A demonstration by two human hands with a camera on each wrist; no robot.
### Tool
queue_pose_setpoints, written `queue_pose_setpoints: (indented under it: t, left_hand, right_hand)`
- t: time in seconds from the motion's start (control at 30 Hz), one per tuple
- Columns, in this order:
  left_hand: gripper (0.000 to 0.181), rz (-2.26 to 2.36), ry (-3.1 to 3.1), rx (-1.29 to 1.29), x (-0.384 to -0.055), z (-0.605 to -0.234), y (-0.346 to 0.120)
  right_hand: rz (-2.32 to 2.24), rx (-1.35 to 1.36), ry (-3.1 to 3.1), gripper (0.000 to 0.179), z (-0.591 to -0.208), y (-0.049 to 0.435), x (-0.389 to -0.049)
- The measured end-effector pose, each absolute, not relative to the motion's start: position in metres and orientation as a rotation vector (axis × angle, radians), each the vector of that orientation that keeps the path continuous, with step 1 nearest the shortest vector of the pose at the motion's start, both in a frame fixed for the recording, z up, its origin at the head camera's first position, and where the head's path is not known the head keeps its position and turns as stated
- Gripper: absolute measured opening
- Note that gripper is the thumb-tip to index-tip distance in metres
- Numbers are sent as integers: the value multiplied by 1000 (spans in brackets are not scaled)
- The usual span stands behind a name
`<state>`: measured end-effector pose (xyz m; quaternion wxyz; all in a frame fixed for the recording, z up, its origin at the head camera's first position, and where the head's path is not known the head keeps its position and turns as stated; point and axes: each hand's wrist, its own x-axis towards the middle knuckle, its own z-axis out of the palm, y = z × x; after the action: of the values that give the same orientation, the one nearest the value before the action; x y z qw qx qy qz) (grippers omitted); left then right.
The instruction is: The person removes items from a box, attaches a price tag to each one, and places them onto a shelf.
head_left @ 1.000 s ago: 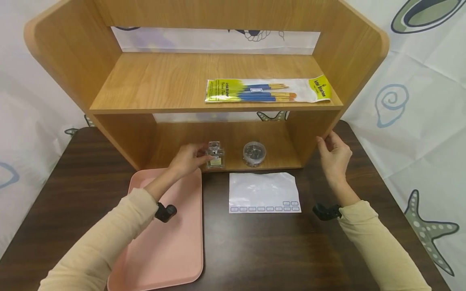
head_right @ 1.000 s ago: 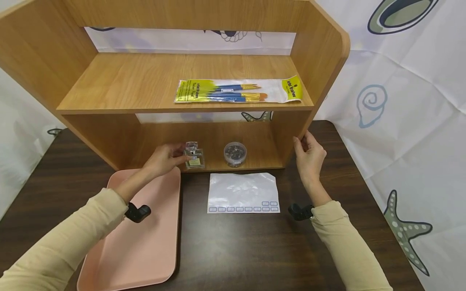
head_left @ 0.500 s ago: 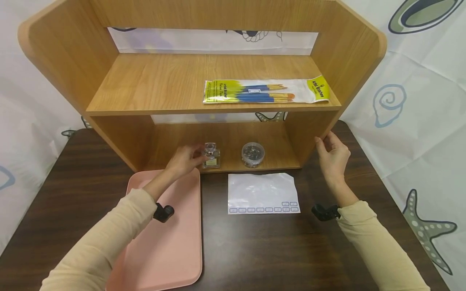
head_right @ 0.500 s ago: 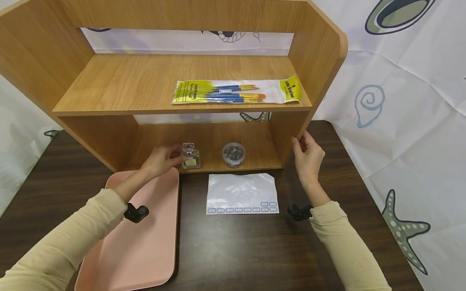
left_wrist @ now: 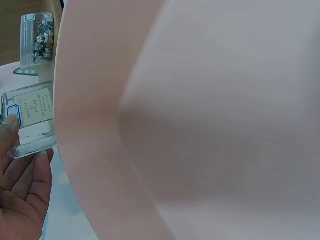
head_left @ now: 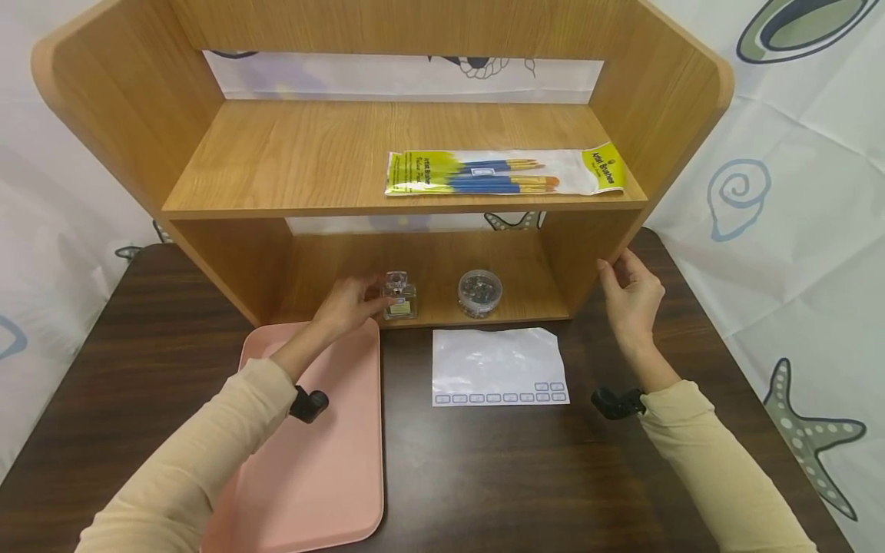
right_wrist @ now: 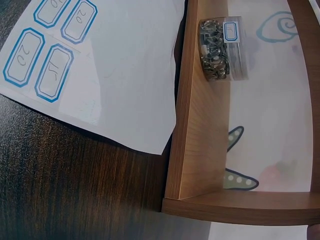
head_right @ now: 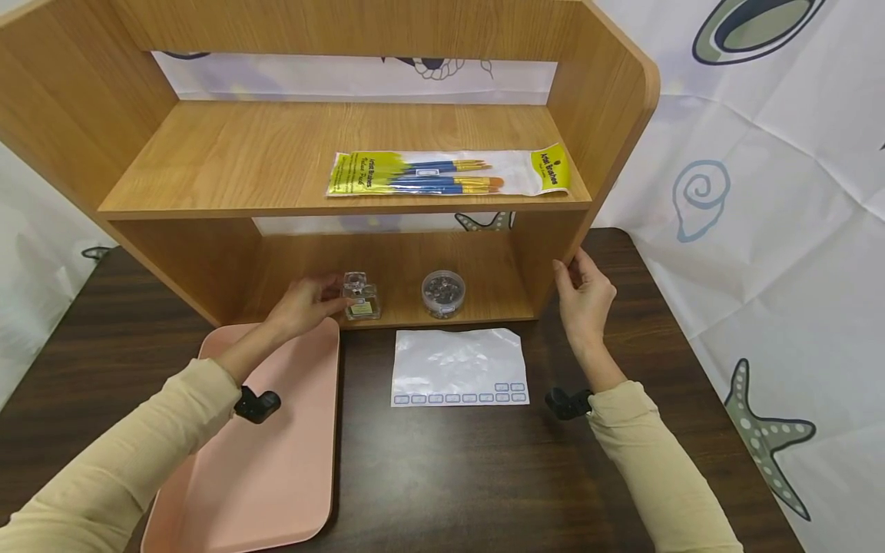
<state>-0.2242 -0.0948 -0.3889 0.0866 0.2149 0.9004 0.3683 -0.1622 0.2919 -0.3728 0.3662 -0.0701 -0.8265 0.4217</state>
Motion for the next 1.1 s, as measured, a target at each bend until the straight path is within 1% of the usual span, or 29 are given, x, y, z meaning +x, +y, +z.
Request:
queue_pose_setpoints:
  t: [0.63,0.87,0.97,1.1]
  left_hand:
    - [42,1134,2724,630,-228,-393,-96]
    - [52,1099,2768,630,-226,-390,-104]
    - [58,1091,2810,629,-222,-384,-111]
    - [61,1098,2890,693,-213,-373,-121]
  right_hand:
    - [1062,-201,-2157,22,-374,294,-168]
    - [1049,-172,-2241,23,-372,301,-163]
    - [1055,-140,-2275,24,-371,306,-157]
    - [1041,-106,-2290,27,-366,312,-147]
